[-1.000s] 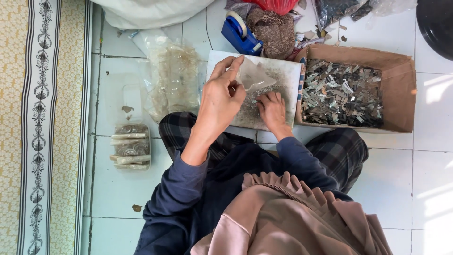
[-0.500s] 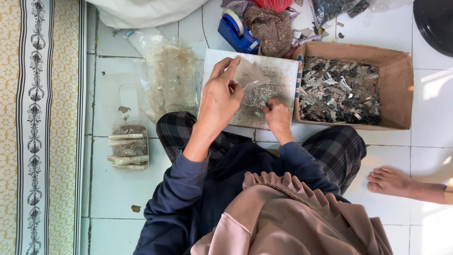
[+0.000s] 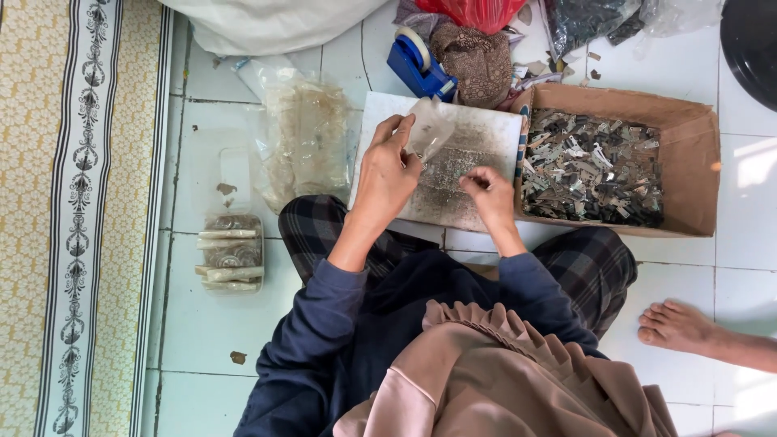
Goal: Sorting and arranging small metal components from a cardboard box onto a template board.
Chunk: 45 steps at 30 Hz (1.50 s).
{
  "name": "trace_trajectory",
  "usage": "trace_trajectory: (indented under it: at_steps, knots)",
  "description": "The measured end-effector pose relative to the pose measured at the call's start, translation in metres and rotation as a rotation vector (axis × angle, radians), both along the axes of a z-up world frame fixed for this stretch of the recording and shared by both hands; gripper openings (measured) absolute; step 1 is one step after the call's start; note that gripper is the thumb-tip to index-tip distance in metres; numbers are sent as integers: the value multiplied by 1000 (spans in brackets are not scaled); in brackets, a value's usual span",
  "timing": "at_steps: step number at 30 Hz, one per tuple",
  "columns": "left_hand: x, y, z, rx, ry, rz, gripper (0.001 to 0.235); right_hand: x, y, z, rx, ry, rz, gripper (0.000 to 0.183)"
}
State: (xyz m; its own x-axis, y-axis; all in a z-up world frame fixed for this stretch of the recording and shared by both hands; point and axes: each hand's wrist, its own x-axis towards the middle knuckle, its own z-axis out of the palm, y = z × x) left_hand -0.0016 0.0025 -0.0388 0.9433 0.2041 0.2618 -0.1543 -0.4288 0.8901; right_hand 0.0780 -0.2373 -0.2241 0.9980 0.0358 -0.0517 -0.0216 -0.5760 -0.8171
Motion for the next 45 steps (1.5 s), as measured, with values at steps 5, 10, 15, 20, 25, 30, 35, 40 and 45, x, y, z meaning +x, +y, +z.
trace_trajectory:
  at_steps: [5,10,15,20,25,30,35,40,45]
  knots:
    - [1,-3,15,1,-7,-19,56,-14,35,159,318,-367,250,10]
    - [1,-4,25,5,-4,-27,57,-6,66,213,168,-722,412,20]
    - [-12,-9,60,-62,-45,-61,59,3,51,188,382,-596,273,13]
    - [-12,-9,66,-71,-81,-62,58,-3,30,160,478,-465,190,7]
    - [5,-1,18,8,-35,-30,56,-4,21,111,423,-381,169,6]
    - [-9,1,42,-77,-30,-45,57,17,-3,29,161,-262,15,13]
    - [-24,-1,80,-93,-30,-72,58,51,-24,-35,-88,-289,-61,21]
    - [-1,4,26,23,-12,-57,55,98,-24,-53,-243,-353,-75,30]
    - [-9,1,47,-33,57,-58,58,135,-16,-52,-449,-193,-45,41]
